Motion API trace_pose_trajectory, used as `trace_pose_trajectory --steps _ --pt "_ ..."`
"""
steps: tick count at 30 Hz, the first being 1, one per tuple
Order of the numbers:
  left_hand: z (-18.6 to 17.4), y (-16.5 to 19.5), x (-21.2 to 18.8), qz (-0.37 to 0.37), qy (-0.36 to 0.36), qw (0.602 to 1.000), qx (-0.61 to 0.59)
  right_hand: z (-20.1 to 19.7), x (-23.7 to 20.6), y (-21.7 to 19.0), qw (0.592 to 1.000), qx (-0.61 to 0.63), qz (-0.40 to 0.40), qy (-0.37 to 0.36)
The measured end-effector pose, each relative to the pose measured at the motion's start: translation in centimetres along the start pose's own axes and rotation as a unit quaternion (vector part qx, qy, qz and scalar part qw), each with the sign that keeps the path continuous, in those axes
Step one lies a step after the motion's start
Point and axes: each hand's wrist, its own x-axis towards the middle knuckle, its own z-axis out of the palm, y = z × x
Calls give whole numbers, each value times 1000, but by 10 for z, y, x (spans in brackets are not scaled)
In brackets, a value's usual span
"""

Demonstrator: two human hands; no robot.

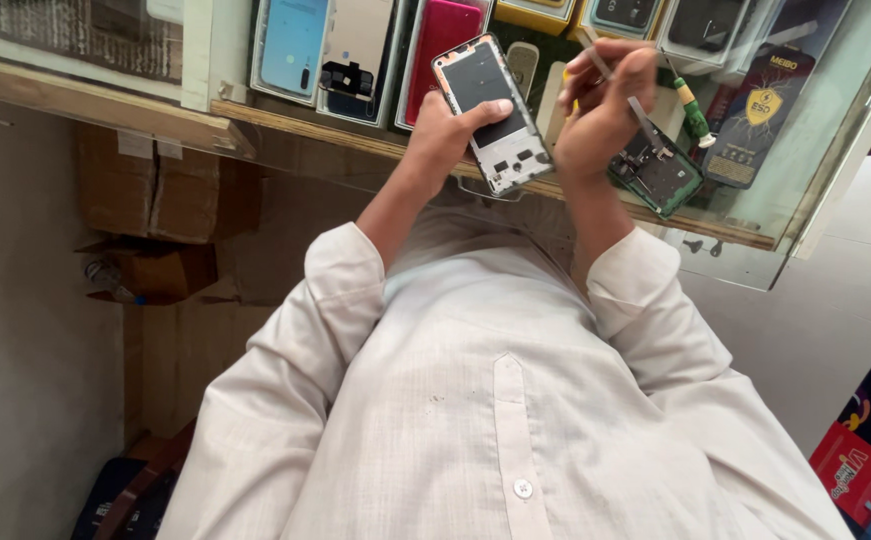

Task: The person uses a metal spudger to pry and separate the screen assembly from the phone's frame. They work along the edges of the device, carefully lifting the display while holding the phone steady with the other hand.

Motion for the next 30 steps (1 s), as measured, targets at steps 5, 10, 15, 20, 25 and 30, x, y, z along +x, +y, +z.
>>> trace_pose_trajectory --steps 5,10,15,20,25,30 --pt "15 6 -20 29 -81 980 -180 -8 17 -14 989 110 59 77" --pt "30 15 -34 62 -150 954 -252 -5 25 -20 983 150 74 76" --pt "33 20 -34 75 -134 970 -189 6 35 -17 977 168 90 99" --pt "29 20 -22 83 -115 974 -175 16 52 -12 977 185 78 74" --pt "21 20 -12 117 -112 963 -217 17 65 -7 977 186 78 70" --pt "1 13 -8 112 -47 982 -145 10 72 -12 976 190 76 75"
